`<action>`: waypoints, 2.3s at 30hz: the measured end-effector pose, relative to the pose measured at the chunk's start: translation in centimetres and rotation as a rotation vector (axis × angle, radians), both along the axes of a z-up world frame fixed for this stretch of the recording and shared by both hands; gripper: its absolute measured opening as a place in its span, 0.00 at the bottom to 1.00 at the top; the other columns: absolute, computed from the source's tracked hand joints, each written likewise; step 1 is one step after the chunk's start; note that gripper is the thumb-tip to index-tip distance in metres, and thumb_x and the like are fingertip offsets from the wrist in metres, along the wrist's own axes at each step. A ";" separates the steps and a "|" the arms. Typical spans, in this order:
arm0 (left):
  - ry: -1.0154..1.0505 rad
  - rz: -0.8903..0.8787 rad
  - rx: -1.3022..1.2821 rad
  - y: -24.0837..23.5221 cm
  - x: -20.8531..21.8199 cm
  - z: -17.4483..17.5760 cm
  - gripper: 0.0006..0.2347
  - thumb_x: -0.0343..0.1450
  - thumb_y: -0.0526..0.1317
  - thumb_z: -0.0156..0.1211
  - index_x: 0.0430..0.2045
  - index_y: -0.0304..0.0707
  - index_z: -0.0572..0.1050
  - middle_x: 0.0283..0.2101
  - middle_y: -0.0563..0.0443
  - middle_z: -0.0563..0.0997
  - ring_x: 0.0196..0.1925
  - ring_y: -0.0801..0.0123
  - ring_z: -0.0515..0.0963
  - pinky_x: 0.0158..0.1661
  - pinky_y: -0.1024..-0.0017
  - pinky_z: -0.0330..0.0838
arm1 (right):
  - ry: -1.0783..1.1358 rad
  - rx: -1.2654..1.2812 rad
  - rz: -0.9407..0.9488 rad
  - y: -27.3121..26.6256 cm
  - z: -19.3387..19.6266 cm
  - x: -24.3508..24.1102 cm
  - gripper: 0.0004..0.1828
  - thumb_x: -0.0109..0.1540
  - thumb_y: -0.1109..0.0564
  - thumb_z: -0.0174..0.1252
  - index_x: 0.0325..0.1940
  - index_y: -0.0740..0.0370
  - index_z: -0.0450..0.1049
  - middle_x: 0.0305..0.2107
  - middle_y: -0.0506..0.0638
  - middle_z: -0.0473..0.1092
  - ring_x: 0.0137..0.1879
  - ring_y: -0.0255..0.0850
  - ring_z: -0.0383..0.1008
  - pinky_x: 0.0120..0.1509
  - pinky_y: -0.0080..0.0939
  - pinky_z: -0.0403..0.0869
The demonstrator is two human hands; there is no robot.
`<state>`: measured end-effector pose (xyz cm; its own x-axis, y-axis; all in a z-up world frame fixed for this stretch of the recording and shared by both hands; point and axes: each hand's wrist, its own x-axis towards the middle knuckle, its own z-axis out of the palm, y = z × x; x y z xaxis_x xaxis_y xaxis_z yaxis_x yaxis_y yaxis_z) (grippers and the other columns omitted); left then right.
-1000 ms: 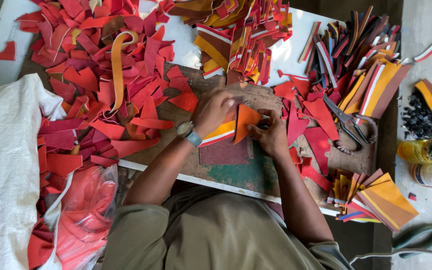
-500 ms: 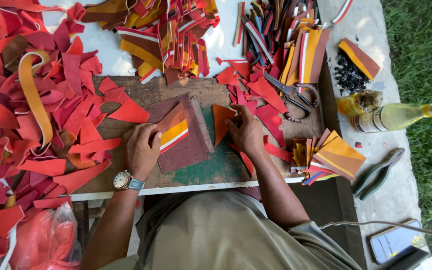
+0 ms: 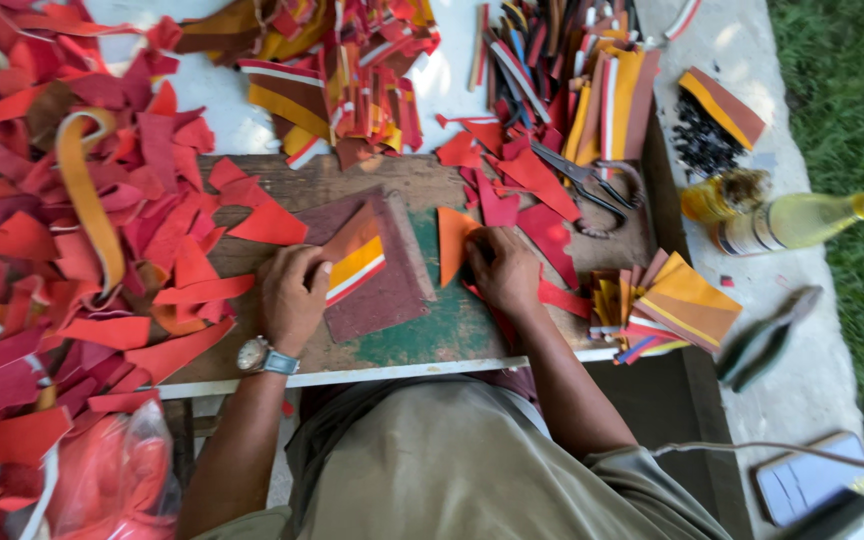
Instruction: The person assembles small red and orange paper pieces into layered units on a wooden board. They pick pieces from piles, align them, and place completed units into a cardboard box. The process is repetitive and involves handling many small parts by hand.
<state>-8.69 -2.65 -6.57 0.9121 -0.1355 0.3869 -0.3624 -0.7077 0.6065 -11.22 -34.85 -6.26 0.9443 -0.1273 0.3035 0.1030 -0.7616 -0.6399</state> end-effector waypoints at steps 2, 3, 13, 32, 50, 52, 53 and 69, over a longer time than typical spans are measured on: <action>0.038 0.007 -0.052 0.0 0.2 0.2 0.06 0.71 0.36 0.64 0.39 0.37 0.78 0.43 0.45 0.81 0.48 0.52 0.79 0.49 0.56 0.71 | -0.042 -0.012 0.041 -0.4 -0.7 0.1 0.08 0.62 0.55 0.64 0.42 0.60 0.78 0.35 0.57 0.75 0.42 0.56 0.77 0.46 0.51 0.75; 0.015 0.000 -0.051 -0.5 0.4 0.0 0.05 0.70 0.36 0.65 0.37 0.39 0.79 0.42 0.46 0.81 0.46 0.51 0.79 0.48 0.55 0.71 | -0.008 -0.062 0.021 -0.8 -0.9 -0.1 0.08 0.61 0.55 0.64 0.41 0.61 0.78 0.34 0.58 0.75 0.42 0.57 0.76 0.45 0.53 0.74; -0.106 0.114 -0.177 0.5 0.5 -0.3 0.10 0.71 0.39 0.65 0.43 0.35 0.77 0.40 0.45 0.80 0.44 0.52 0.79 0.46 0.57 0.73 | -0.056 -0.156 0.046 -0.9 -2.8 0.2 0.11 0.66 0.49 0.63 0.45 0.57 0.80 0.38 0.56 0.76 0.44 0.53 0.78 0.49 0.50 0.75; 0.208 0.468 0.659 10.1 22.5 6.1 0.43 0.63 0.41 0.70 0.76 0.42 0.51 0.72 0.23 0.52 0.45 0.53 0.85 0.74 0.42 0.29 | -0.031 -0.151 0.024 -0.7 -3.4 0.4 0.10 0.66 0.49 0.63 0.47 0.54 0.81 0.41 0.51 0.78 0.47 0.48 0.79 0.50 0.45 0.76; 0.557 0.686 0.190 23.0 26.4 4.4 0.38 0.59 0.48 0.74 0.65 0.38 0.66 0.64 0.25 0.70 0.64 0.38 0.73 0.61 0.52 0.71 | -0.016 -0.134 -0.036 0.0 -2.3 0.6 0.11 0.64 0.49 0.64 0.45 0.55 0.81 0.38 0.53 0.77 0.44 0.49 0.79 0.49 0.45 0.76; 0.440 0.643 0.142 24.4 24.3 3.5 0.30 0.61 0.41 0.71 0.60 0.38 0.71 0.54 0.29 0.79 0.57 0.39 0.78 0.56 0.54 0.73 | -0.011 -0.128 -0.042 -0.1 -2.2 0.6 0.10 0.63 0.49 0.64 0.44 0.55 0.81 0.38 0.53 0.78 0.43 0.49 0.79 0.48 0.45 0.76; 0.372 0.641 0.136 25.3 23.7 3.9 0.29 0.60 0.41 0.72 0.57 0.38 0.72 0.51 0.31 0.80 0.54 0.42 0.80 0.54 0.56 0.74 | -0.009 -0.124 -0.045 0.1 -2.2 0.7 0.10 0.63 0.50 0.63 0.44 0.55 0.82 0.38 0.53 0.78 0.43 0.49 0.79 0.47 0.46 0.76; 0.230 0.144 0.410 22.3 14.0 19.8 0.34 0.50 0.47 0.84 0.49 0.31 0.78 0.46 0.33 0.83 0.51 0.46 0.80 0.54 0.56 0.71 | -0.012 -0.125 0.008 -0.8 -2.9 0.4 0.10 0.64 0.50 0.65 0.45 0.55 0.81 0.38 0.53 0.77 0.42 0.50 0.79 0.47 0.46 0.76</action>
<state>5.33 19.67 13.23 0.9883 -0.1008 0.1142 -0.1327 -0.9380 0.3201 -10.81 -35.70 -9.18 0.9412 -0.0805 0.3281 0.1164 -0.8345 -0.5385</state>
